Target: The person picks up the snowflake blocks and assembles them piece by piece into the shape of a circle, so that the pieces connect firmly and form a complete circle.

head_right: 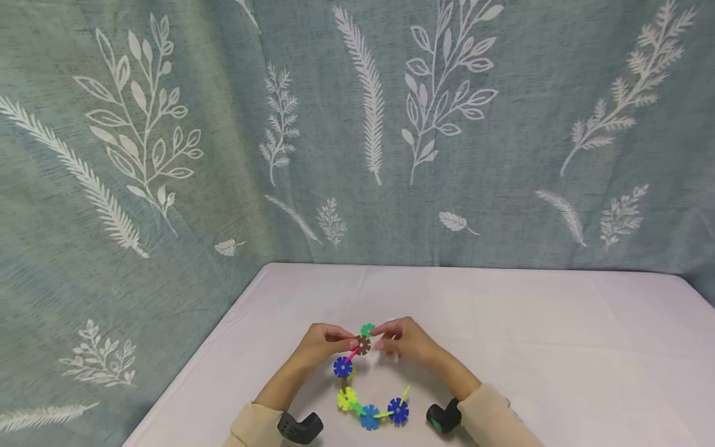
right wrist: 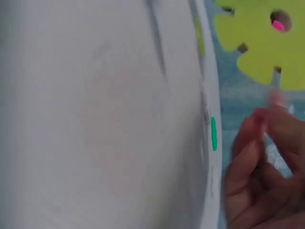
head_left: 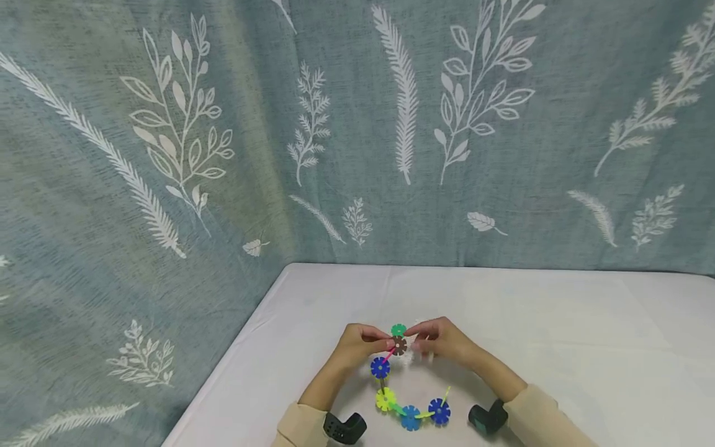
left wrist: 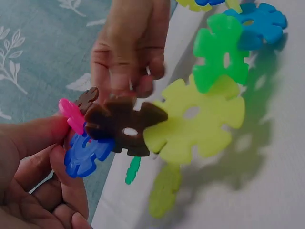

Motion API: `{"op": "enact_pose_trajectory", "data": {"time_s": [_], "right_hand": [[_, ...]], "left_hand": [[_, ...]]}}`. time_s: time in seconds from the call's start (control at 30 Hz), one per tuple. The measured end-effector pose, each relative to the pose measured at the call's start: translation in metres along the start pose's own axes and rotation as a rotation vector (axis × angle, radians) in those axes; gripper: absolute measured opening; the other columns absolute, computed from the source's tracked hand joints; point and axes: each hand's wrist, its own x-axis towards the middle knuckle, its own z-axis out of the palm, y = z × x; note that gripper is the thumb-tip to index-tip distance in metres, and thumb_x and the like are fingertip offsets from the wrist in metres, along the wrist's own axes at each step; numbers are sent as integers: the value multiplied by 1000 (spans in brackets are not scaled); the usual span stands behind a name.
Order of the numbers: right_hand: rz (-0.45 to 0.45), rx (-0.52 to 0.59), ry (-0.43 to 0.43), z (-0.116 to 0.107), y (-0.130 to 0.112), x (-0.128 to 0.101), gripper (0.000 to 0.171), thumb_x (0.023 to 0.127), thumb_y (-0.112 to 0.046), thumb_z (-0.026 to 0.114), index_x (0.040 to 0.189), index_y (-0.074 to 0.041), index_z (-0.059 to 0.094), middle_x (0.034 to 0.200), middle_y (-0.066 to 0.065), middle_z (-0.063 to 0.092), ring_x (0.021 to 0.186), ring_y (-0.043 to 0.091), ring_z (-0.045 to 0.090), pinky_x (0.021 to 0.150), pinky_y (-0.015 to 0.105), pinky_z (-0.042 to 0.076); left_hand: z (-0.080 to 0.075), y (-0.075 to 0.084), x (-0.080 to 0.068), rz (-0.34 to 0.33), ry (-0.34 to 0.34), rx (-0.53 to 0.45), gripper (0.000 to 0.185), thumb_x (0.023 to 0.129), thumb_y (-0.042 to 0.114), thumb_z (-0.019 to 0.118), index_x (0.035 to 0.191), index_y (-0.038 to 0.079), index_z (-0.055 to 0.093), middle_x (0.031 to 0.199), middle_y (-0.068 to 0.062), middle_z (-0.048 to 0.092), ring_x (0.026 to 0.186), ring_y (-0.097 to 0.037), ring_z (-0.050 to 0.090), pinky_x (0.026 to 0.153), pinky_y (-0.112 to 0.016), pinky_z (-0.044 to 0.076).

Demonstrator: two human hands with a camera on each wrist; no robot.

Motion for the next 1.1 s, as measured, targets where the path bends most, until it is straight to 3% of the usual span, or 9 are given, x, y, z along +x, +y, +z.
{"op": "enact_pose_trajectory", "data": {"time_s": [0.17,0.37,0.47,0.7,0.9,1.1], "right_hand": [[-103,-258,-95,-1,4,6,30,79,-9,69,107,-1,68,68,1,55,61,1,41,57,18,37],[-75,-357,-69,3,7,9,28,75,-12,73,101,-3,70,72,-2,57,63,2,36,59,18,33],[-76,-397,-40,5,9,8,20,72,-12,75,91,-7,73,73,-3,57,66,3,39,61,18,34],[-61,-428,25,9,9,8,29,68,-11,77,96,-6,71,79,1,52,72,10,43,63,20,36],[-26,-384,45,9,8,9,21,69,-8,77,84,-10,63,76,-2,58,69,8,47,62,20,41],[-108,-311,165,3,5,3,4,78,-2,68,83,-3,67,74,3,68,64,2,58,60,18,48]], "left_hand": [[-2,0,-2,-24,41,-11,24,79,10,69,91,-11,67,81,-14,71,68,-5,60,68,-22,48],[0,1,-3,-61,71,5,25,79,14,70,91,-9,68,81,-13,71,70,-6,60,71,-23,46],[1,0,-3,-78,78,5,25,79,15,71,91,-8,69,81,-12,71,72,-8,61,75,-25,45],[2,-1,-4,-69,84,-28,24,79,10,70,91,-10,67,82,-15,71,72,-9,64,76,-26,45],[2,-3,-4,-77,103,-27,23,79,10,69,91,-10,68,81,-14,71,71,-6,61,71,-24,45],[0,-2,-3,-88,125,-38,24,79,10,68,90,-11,67,79,-12,72,70,-4,61,69,-23,46]]}}
